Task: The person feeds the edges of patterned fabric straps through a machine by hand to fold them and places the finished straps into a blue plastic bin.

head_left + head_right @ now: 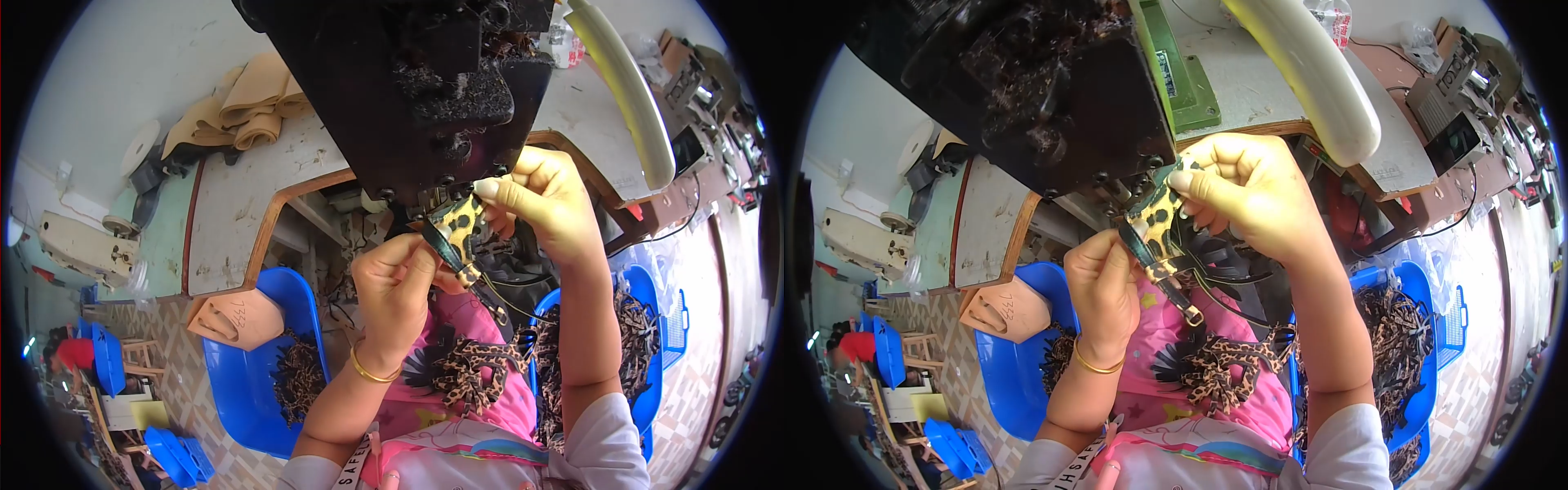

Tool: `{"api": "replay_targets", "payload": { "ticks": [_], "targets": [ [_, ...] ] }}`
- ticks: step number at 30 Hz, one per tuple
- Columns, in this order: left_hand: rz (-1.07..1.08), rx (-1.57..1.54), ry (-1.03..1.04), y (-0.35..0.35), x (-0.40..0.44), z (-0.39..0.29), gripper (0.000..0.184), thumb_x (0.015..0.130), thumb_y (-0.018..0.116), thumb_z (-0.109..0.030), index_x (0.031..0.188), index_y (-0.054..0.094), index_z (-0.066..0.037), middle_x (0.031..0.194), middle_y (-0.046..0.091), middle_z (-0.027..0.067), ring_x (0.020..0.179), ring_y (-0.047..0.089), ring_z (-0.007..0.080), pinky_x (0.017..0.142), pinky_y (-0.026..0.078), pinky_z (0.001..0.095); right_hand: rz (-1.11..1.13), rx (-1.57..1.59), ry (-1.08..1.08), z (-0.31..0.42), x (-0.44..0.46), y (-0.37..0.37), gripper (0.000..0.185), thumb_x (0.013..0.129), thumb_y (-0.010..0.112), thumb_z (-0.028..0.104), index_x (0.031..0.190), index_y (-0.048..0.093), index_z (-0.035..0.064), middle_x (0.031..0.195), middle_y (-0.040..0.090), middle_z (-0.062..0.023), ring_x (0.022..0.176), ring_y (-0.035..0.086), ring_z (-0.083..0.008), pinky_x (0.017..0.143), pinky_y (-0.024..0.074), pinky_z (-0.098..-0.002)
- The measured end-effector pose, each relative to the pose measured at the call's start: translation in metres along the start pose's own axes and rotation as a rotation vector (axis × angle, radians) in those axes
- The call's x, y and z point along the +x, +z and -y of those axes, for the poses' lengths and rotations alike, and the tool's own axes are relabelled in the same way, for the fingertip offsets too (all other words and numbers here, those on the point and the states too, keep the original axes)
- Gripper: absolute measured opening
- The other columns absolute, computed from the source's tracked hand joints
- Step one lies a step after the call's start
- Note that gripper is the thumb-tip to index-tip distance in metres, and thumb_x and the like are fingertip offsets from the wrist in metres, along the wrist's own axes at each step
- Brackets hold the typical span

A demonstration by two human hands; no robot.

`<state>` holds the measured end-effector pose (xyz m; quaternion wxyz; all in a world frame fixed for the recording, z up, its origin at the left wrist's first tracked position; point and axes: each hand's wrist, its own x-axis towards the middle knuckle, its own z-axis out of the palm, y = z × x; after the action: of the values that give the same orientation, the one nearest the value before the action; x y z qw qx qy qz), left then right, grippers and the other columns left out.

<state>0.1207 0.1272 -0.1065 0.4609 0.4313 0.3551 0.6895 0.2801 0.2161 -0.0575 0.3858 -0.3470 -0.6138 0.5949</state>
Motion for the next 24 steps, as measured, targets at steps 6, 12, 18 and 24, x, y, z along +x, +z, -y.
{"api": "replay_targets", "payload": {
  "ticks": [6, 12, 18, 24],
  "targets": [
    [-0.036, -0.040, 0.012, 0.001, -0.002, 0.005, 0.019, 0.094, 0.053, -0.006, 0.091, 0.063, 0.010, 0.073, 0.066, 0.0091, 0.059, 0.063, 0.0120, 0.054, 0.053, 0.0225, 0.018, -0.018, -0.020, 0.004, 0.002, 0.001, 0.016, 0.086, 0.066, 0.017, 0.088, 0.065, 0.0014, 0.067, 0.063, -0.0022, 0.057, 0.059, -0.0074, 0.051, 0.0475, -0.0211],
    [-0.066, 0.162, 0.101, -0.009, -0.001, -0.003, 0.015, 0.092, 0.053, 0.000, 0.091, 0.063, 0.011, 0.070, 0.064, 0.0077, 0.057, 0.060, 0.0084, 0.051, 0.049, 0.0202, 0.043, 0.078, 0.006, -0.002, -0.002, 0.005, 0.016, 0.087, 0.065, 0.017, 0.088, 0.065, 0.0008, 0.069, 0.064, -0.0029, 0.060, 0.060, -0.0078, 0.053, 0.0485, -0.0215],
    [-0.065, 0.487, 0.210, -0.033, 0.006, -0.008, 0.008, 0.084, 0.058, 0.004, 0.083, 0.064, 0.008, 0.065, 0.062, 0.0045, 0.056, 0.055, 0.0048, 0.050, 0.042, 0.0176, 0.011, 0.029, -0.066, -0.012, -0.015, 0.009, 0.013, 0.088, 0.065, 0.013, 0.093, 0.069, 0.0014, 0.077, 0.066, -0.0021, 0.067, 0.060, -0.0064, 0.060, 0.0512, -0.0215],
    [-0.094, 0.546, 0.331, -0.047, 0.008, -0.009, 0.003, 0.078, 0.059, 0.008, 0.076, 0.061, 0.008, 0.062, 0.053, 0.0027, 0.054, 0.044, 0.0047, 0.049, 0.032, 0.0190, -0.056, 0.181, -0.106, -0.015, -0.017, 0.032, 0.014, 0.084, 0.065, 0.000, 0.096, 0.057, 0.0000, 0.072, 0.063, -0.0019, 0.067, 0.060, -0.0049, 0.062, 0.0506, -0.0189]
  ]
}}
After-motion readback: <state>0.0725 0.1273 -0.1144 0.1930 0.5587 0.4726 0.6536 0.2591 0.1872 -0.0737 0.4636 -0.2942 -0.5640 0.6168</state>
